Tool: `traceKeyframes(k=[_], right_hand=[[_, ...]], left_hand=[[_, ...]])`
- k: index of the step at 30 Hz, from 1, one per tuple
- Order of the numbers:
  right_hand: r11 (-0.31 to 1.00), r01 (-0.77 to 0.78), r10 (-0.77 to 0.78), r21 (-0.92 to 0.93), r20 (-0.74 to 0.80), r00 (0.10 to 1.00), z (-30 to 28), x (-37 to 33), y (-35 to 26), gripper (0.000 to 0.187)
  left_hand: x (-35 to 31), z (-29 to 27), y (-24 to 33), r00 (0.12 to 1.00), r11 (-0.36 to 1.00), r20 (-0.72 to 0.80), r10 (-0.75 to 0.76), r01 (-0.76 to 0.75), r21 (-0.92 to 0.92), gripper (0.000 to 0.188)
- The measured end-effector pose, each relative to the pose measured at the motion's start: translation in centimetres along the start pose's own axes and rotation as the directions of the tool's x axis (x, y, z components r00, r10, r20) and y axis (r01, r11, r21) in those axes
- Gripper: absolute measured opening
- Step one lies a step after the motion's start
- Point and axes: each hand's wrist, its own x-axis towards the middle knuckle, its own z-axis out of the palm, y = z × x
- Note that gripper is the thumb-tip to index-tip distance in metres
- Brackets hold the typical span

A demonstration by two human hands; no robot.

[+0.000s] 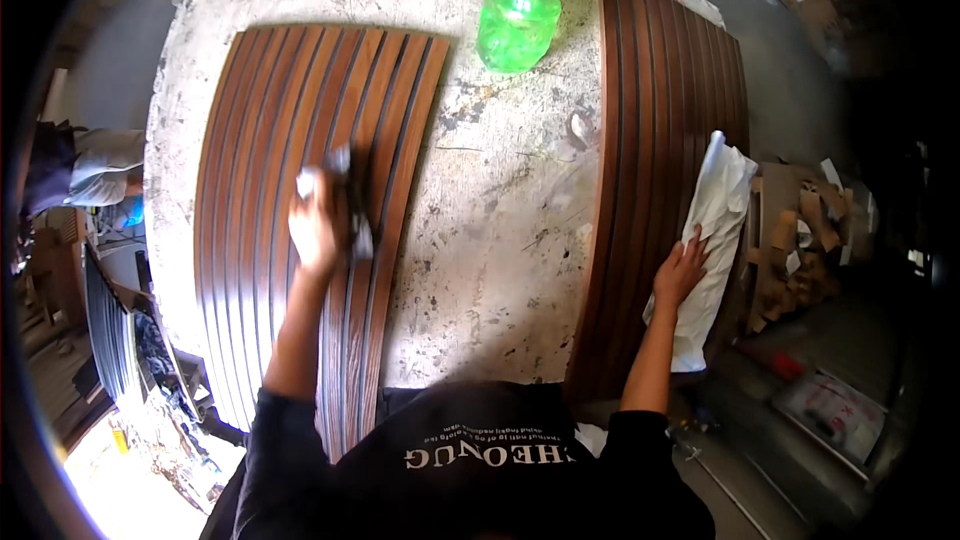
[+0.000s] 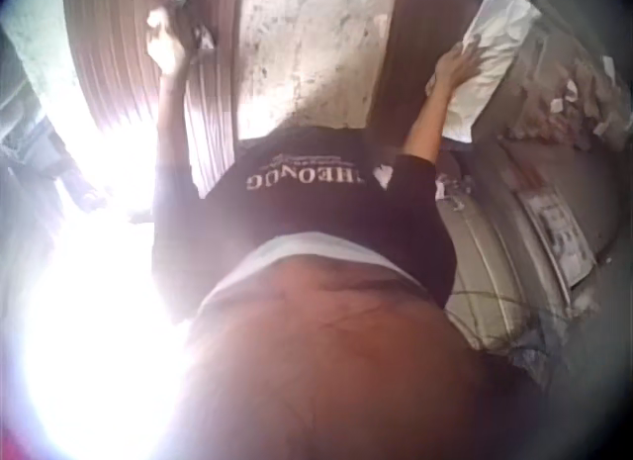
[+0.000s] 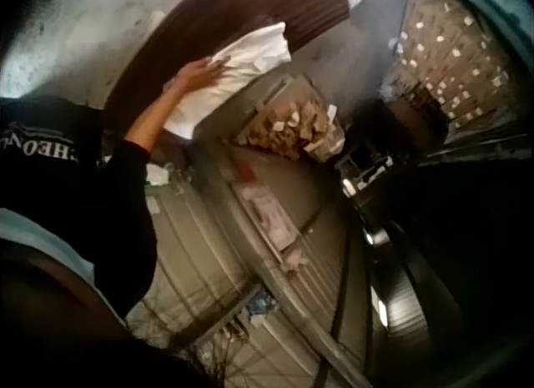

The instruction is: The person wrings a cloth in a bucket of water and wipes slatted wooden panels on a table. The person then pours liquid from a bottle onto the panels and wipes them with the cloth.

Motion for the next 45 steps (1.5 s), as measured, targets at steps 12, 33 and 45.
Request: traceKeyframes(k=[12,33,45], right_hand=[[0.523,0.481,-0.675,0.704,-0.003,0.738,-2.1,-5.5,-25.4,0.055],[0.679,0.547,-0.647,0.489,0.046,0.761,5.3,-1.4,-39.2,0.065],[0.445,0.672,-0.828,0.592,-0.014,0.561,4.4,-0.2,-38.5,0.069]], left_hand=[[10.2,-0.8,-2.4,0.983,0.985,-0.111,-0.143,0.153,0.081,0.022],[2.8,-0.9,2.5,0.986,0.985,-0.069,0.153,-0.157,-0.070,0.013],[20.1,1.5,5.3,0.984,0.986,-0.158,0.087,-0.108,-0.130,0.012]])
